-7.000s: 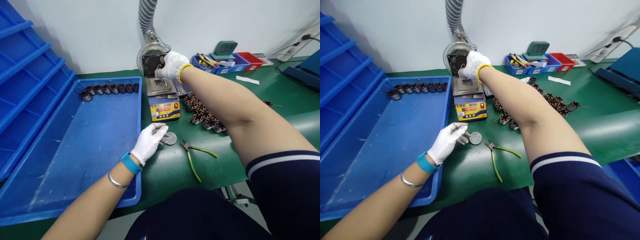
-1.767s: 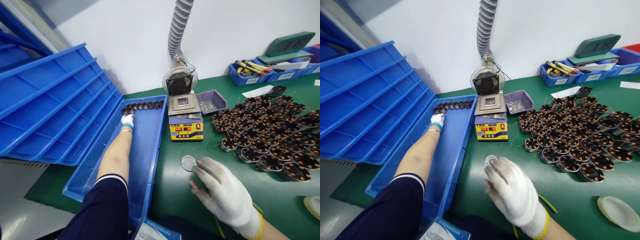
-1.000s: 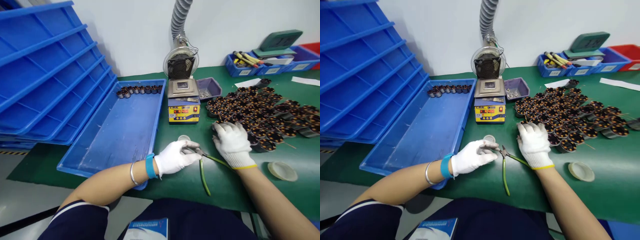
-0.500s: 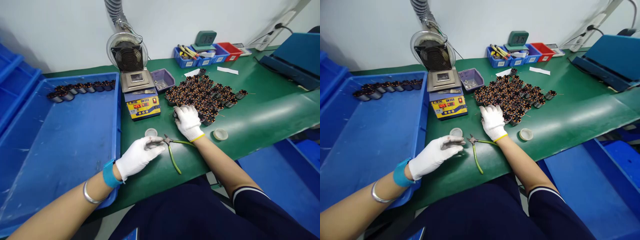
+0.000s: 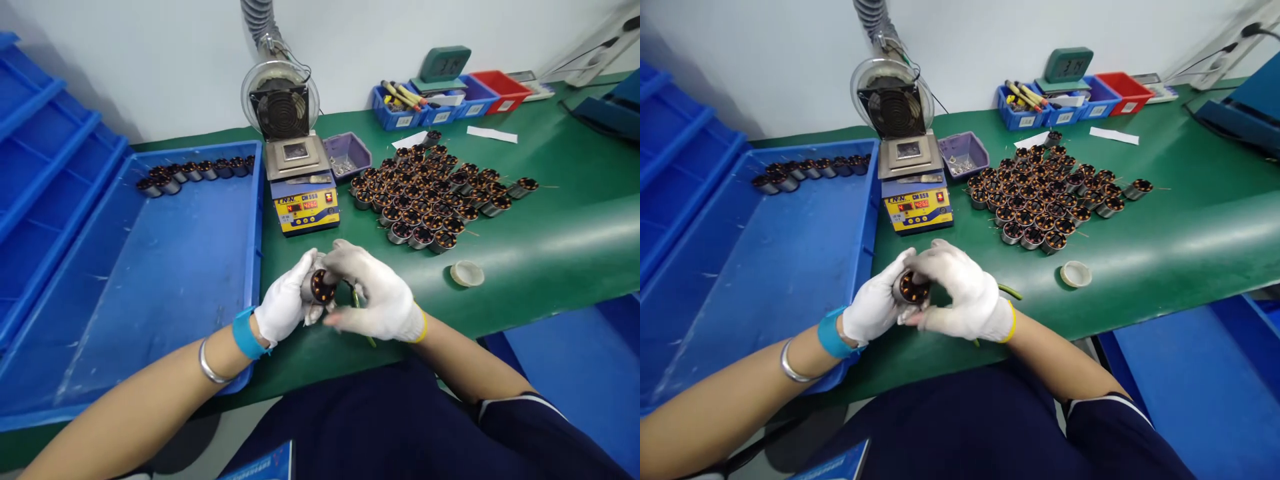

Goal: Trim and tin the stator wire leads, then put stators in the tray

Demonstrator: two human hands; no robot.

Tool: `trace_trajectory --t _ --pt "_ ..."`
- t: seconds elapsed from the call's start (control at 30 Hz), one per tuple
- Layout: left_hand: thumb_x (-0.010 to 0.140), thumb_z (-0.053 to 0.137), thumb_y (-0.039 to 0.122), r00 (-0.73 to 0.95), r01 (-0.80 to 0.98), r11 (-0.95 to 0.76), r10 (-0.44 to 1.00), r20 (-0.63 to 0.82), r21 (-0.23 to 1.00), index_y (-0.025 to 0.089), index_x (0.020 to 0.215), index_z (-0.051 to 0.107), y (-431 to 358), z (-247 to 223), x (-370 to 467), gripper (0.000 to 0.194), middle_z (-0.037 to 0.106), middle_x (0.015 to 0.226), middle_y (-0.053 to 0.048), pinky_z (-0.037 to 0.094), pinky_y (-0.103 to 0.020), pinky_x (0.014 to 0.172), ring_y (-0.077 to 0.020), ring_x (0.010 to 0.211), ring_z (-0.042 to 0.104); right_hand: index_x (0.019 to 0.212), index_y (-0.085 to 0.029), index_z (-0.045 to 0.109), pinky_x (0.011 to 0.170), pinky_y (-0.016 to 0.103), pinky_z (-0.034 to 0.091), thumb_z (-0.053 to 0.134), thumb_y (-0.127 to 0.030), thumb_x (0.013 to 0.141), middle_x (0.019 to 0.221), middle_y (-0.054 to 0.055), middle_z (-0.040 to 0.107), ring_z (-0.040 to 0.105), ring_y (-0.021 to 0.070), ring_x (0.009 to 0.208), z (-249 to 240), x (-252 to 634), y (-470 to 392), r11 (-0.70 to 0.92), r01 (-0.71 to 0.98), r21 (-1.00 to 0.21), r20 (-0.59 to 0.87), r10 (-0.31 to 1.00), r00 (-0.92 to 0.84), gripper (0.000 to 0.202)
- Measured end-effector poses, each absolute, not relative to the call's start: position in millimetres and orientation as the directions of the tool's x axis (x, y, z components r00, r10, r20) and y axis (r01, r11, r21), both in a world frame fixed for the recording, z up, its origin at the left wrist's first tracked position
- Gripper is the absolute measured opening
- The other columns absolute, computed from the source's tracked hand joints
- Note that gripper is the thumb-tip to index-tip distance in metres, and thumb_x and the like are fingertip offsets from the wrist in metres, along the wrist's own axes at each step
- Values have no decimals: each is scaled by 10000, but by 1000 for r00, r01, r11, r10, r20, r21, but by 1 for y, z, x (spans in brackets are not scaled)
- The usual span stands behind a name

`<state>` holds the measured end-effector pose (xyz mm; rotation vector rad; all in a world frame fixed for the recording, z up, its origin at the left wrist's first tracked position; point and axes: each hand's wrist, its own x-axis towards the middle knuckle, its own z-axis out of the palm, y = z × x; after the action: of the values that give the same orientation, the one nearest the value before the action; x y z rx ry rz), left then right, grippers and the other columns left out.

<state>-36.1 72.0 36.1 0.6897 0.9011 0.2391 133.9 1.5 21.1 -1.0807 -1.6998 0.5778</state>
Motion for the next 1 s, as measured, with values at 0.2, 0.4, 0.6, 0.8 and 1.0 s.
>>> trace_trajectory --t 0.2,0.4,0.6,0.8,1.0 --pt "714 625 855 568 109 737 505 -651 667 158 754 659 71 41 -35 699 606 481 -59 193 -219 308 -83 279 348 1289 -178 632 1103 482 533 730 -757 798 1312 152 675 653 297 1262 6 154 12 36 40 -999 35 999 -24 765" --pt "797 592 803 549 55 721 556 -625 690 145 745 655 73 39 -38 664 616 504 -66 228 -221 313 -83 287 352 1258 -161 639 1057 430 556 820 -465 801 1316 141 668 660 267 1238 8 146 2 27 110 -994 7 984 -178 578" --pt "974 478 648 489 -89 736 620 -614 672 133 753 646 73 42 -36 586 571 505 -37 284 -228 321 -97 304 382 1077 -189 669 1142 567 442 784 -366 875 1035 83 743 690 283 1126 10 134 -3 474 592 -652 543 837 -73 292" --pt "981 523 472 499 -158 778 594 -631 608 109 807 686 78 49 -36 435 584 554 -33 372 -245 354 -128 358 473 993 -209 671 1114 538 473 620 -169 938 916 43 746 725 233 1024 11 124 2 502 613 -610 626 780 -15 85" --pt "754 746 466 707 -74 853 411 -576 517 102 822 711 58 65 -49 372 659 651 -62 389 -242 322 -167 401 574 941 -182 658 1114 505 500 621 -164 931 933 64 731 713 212 1003 54 136 10 560 439 -703 557 817 -151 43"
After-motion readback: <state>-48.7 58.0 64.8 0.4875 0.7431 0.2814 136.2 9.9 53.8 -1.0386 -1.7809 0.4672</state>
